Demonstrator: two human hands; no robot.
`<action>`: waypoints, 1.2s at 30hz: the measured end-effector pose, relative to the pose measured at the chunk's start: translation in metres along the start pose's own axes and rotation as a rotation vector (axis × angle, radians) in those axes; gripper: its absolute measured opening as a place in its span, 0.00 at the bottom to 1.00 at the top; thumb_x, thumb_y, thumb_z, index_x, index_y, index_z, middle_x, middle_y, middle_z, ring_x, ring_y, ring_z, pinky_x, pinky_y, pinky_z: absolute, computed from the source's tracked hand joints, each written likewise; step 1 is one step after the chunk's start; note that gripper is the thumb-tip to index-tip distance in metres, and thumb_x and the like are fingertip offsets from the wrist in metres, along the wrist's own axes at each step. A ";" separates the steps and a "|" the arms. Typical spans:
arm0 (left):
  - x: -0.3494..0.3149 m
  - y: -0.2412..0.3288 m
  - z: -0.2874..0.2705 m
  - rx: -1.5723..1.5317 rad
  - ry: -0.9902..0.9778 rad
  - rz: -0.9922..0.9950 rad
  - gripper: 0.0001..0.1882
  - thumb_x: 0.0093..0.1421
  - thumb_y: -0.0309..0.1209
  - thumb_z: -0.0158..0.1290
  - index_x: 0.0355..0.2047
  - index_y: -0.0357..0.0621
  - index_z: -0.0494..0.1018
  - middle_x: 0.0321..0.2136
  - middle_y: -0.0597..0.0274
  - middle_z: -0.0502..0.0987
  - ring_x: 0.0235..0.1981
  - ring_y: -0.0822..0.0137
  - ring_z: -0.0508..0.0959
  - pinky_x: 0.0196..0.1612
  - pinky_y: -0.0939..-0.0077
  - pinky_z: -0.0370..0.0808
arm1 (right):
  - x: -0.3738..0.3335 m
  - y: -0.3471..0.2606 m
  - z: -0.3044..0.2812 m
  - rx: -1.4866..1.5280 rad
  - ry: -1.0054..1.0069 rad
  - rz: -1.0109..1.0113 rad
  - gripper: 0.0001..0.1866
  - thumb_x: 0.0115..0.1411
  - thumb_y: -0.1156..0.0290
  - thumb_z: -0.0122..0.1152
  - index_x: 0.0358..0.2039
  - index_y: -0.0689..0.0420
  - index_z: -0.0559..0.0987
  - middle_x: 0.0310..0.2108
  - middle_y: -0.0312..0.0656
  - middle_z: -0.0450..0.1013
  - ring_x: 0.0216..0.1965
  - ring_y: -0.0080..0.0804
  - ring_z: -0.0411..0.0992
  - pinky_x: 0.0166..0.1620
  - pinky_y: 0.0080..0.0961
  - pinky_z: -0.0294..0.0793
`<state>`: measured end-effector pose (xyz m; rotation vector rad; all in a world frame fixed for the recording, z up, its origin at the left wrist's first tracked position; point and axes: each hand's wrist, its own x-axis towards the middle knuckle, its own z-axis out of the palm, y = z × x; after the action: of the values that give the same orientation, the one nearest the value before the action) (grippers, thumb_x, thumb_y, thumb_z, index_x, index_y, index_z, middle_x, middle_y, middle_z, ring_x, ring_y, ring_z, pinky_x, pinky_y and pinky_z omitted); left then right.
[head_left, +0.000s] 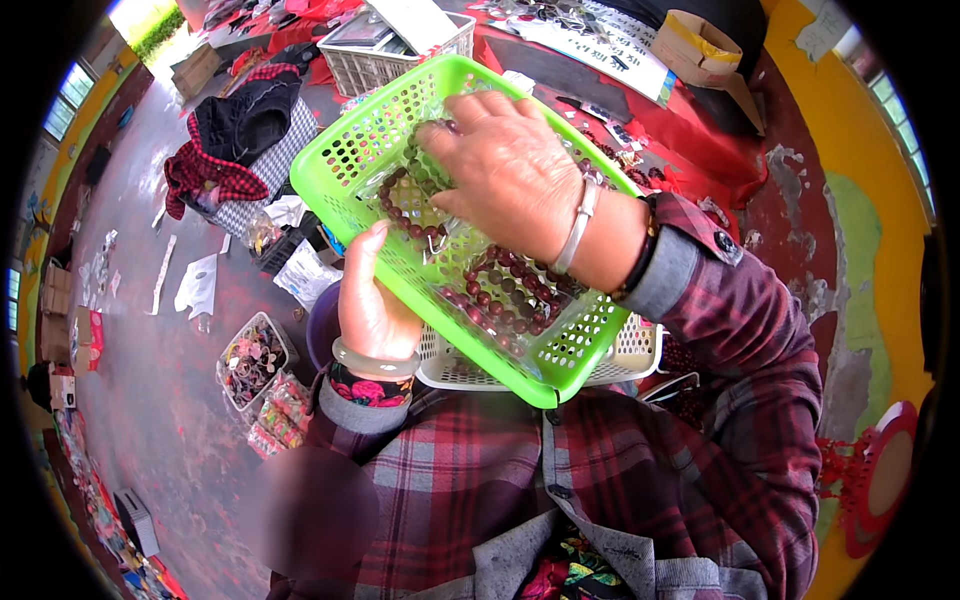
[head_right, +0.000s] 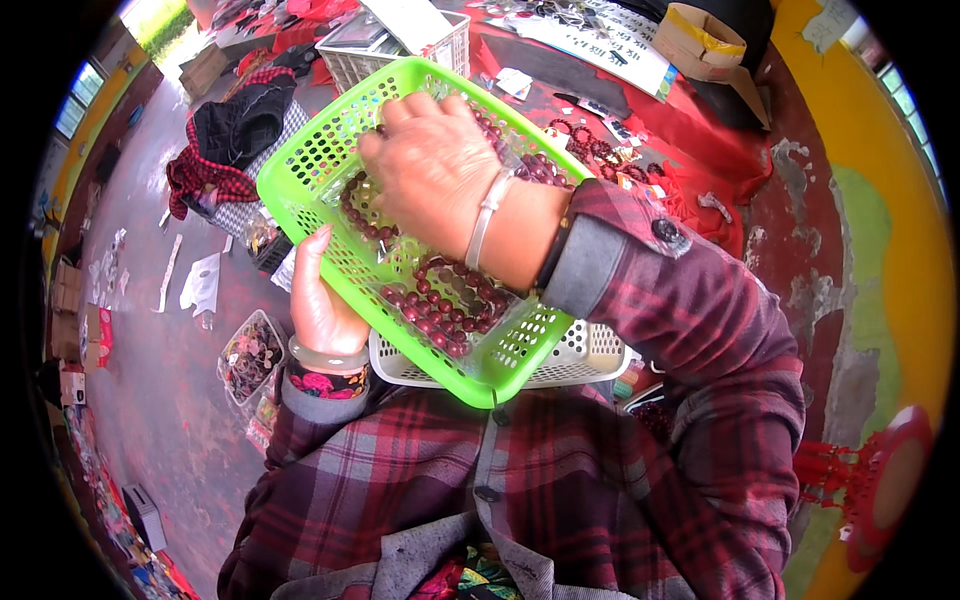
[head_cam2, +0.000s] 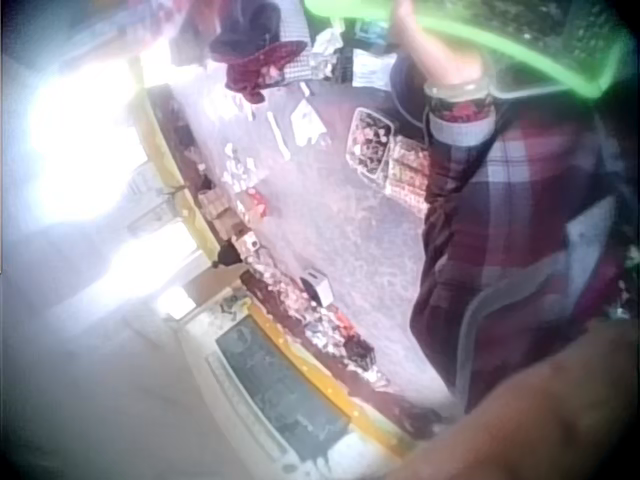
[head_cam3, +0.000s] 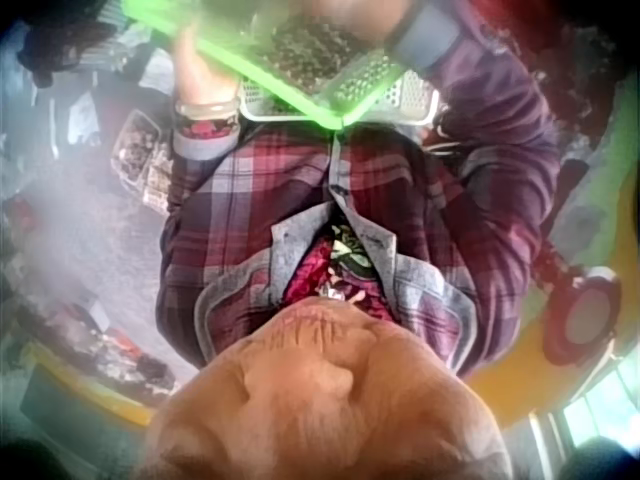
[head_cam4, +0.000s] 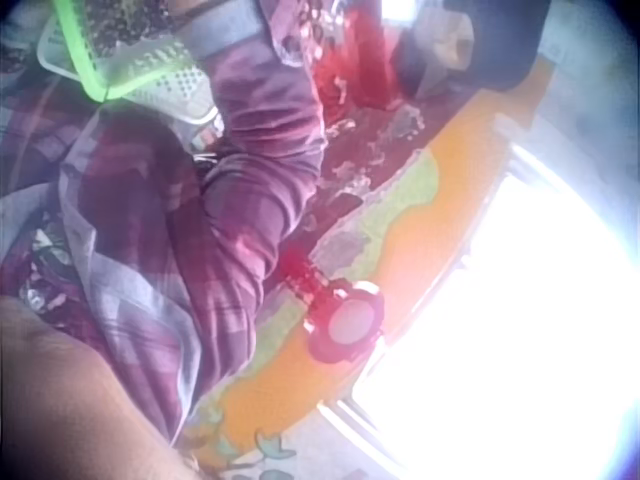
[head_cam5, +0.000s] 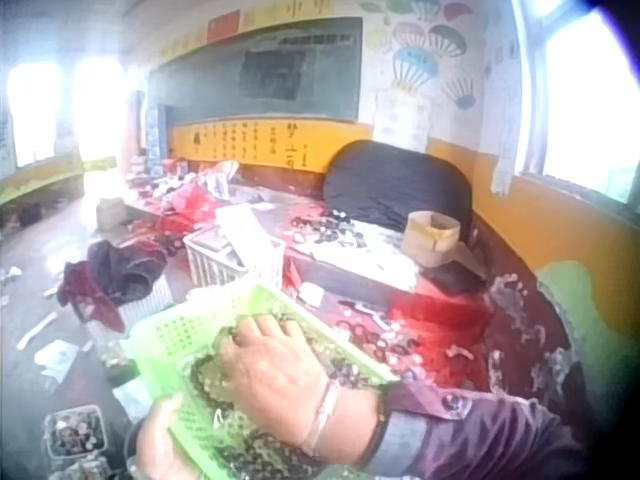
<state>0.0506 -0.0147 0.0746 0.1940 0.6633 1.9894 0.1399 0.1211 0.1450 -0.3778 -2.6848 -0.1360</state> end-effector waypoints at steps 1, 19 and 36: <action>0.000 -0.001 0.000 -0.002 0.003 0.004 0.20 0.61 0.37 0.48 0.52 0.43 0.65 0.48 0.61 0.71 0.48 0.63 0.71 0.51 0.64 0.68 | 0.002 -0.007 -0.009 0.044 -0.093 -0.027 0.15 0.47 0.64 0.62 0.34 0.58 0.77 0.40 0.46 0.70 0.50 0.45 0.66 0.50 0.42 0.66; -0.007 -0.009 0.002 -0.048 0.018 -0.079 0.23 0.62 0.36 0.44 0.55 0.40 0.62 0.49 0.55 0.71 0.49 0.59 0.72 0.52 0.61 0.69 | 0.018 -0.034 0.015 0.109 -0.530 0.029 0.10 0.49 0.68 0.56 0.27 0.59 0.81 0.27 0.46 0.77 0.31 0.43 0.78 0.32 0.36 0.76; -0.005 -0.011 0.002 -0.010 0.030 -0.074 0.22 0.61 0.35 0.46 0.54 0.41 0.63 0.48 0.57 0.72 0.48 0.61 0.72 0.52 0.63 0.68 | 0.013 -0.024 0.020 0.177 -0.573 0.092 0.15 0.51 0.67 0.55 0.35 0.64 0.77 0.30 0.51 0.77 0.33 0.47 0.77 0.35 0.39 0.77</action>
<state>0.0626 -0.0136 0.0712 0.1319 0.6696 1.9273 0.1132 0.1042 0.1314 -0.5503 -3.1955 0.2791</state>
